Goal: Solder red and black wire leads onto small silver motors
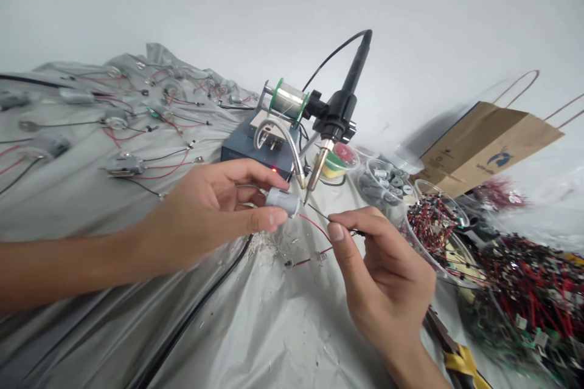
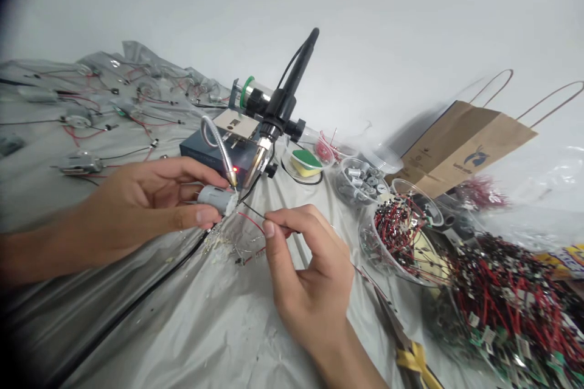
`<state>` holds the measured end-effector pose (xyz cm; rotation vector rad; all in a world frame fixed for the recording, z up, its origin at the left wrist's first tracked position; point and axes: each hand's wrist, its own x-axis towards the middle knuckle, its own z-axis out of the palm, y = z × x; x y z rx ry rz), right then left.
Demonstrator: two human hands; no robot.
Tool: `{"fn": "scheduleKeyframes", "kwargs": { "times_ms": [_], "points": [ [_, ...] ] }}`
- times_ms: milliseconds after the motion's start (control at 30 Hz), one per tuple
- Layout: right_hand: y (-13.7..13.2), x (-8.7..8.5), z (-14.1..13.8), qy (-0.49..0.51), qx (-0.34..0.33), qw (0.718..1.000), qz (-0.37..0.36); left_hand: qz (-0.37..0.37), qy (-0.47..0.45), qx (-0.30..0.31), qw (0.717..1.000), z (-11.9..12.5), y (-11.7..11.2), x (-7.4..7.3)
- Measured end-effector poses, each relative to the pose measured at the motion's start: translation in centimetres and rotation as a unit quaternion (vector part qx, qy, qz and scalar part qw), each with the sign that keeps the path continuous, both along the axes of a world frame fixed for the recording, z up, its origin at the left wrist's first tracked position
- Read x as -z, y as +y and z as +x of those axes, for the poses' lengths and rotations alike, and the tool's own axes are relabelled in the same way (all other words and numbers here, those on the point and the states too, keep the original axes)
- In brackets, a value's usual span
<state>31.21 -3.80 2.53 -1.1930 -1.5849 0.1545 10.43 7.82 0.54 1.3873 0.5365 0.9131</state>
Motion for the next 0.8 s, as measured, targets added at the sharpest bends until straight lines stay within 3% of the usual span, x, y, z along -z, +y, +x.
{"fn": "scheduleKeyframes", "kwargs": {
  "times_ms": [533, 800],
  "points": [
    [0.0, 0.0, -0.1, -0.004, 0.001, 1.0, 0.001, -0.033, 0.01, 0.026, 0.999, -0.1, -0.3, -1.1],
    [0.0, 0.0, -0.1, 0.0, -0.001, 1.0, 0.003, -0.022, 0.014, 0.019, 0.999, -0.2, -0.3, -0.9]
  ]
}}
